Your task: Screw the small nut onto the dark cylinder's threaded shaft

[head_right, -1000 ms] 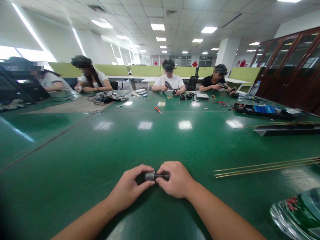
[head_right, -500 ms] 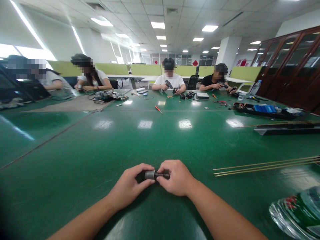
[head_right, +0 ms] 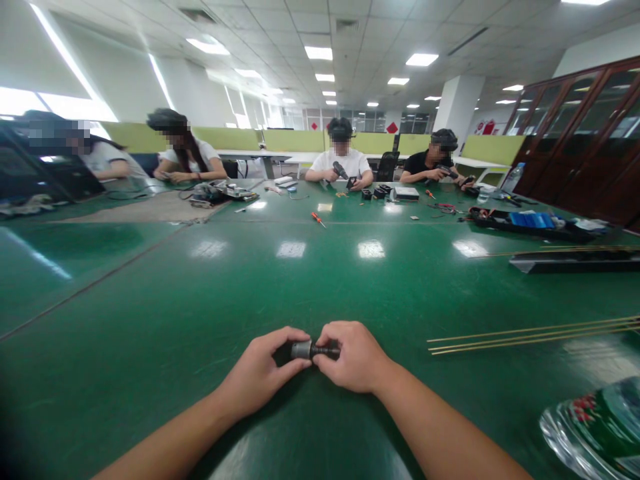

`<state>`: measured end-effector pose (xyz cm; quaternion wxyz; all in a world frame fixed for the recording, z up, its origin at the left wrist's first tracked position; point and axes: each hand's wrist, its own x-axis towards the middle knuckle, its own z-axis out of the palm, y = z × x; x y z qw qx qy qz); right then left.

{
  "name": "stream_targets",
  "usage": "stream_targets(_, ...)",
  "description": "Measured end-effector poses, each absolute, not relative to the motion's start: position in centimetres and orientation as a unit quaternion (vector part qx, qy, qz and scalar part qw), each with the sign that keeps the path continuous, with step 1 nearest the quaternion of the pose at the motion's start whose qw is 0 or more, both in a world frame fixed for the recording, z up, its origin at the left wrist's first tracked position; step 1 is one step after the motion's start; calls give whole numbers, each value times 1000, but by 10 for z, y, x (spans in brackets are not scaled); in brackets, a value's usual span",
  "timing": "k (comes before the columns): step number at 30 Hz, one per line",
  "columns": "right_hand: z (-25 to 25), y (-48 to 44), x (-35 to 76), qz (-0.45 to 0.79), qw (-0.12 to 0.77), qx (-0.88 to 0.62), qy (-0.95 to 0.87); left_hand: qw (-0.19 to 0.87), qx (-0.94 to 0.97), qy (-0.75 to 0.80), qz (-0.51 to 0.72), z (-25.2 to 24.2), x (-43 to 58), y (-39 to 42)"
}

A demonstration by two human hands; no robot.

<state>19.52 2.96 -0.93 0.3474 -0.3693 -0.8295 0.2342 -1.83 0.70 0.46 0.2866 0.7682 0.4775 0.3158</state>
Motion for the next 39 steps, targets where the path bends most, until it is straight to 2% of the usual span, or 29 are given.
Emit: stream_targets(39,-7,28,196,239,346,-394,-817,276,761,491,320,10,-17,7)
